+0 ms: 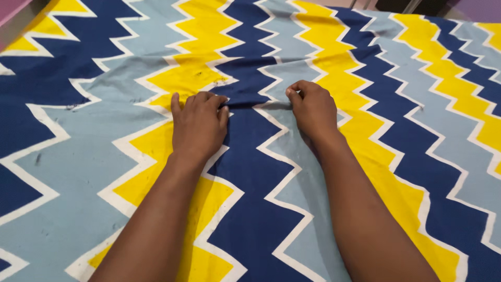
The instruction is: The person smoothes a patterned bedsheet on a bed by hand, reaching and pulling the fabric across the surface and edges.
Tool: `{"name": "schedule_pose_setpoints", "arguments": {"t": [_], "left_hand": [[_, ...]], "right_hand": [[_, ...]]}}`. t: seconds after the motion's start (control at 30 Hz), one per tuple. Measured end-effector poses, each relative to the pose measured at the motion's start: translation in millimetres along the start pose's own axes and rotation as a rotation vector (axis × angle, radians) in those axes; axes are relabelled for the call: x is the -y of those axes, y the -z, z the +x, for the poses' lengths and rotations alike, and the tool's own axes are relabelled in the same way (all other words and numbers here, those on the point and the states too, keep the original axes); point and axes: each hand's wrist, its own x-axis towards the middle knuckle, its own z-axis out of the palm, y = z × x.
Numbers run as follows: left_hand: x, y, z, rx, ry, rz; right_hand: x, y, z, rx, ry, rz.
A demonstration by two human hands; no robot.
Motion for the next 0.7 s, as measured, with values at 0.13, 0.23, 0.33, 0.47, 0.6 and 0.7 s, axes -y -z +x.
{"name": "schedule_pose_setpoints", "arguments": {"t": [0.13,0.23,0.33,0.47,0.6,0.7], "left_hand": [[-4,4,0,-0.009,0.023,-0.054],[-3,1,5,-0.005,0.051,0.016],[5,-9,24,-0.018,0.036,0.084],[15,-15,54,0.033,-0.004,0.030],[6,-14,51,0.062,0.055,0.041],[-1,-12,54,0.073,0.082,0.067]], "right_hand": [[-6,2,6,0.047,-0.009,0.008],[3,1,2,0.019,0.061,-0.050],[12,4,-2,0.062,0.063,-0.074],[11,9,3,0.200,0.057,-0.060],[9,7,8,0.278,0.055,-0.116],[10,2,6,0.213,0.086,-0.161]]}}
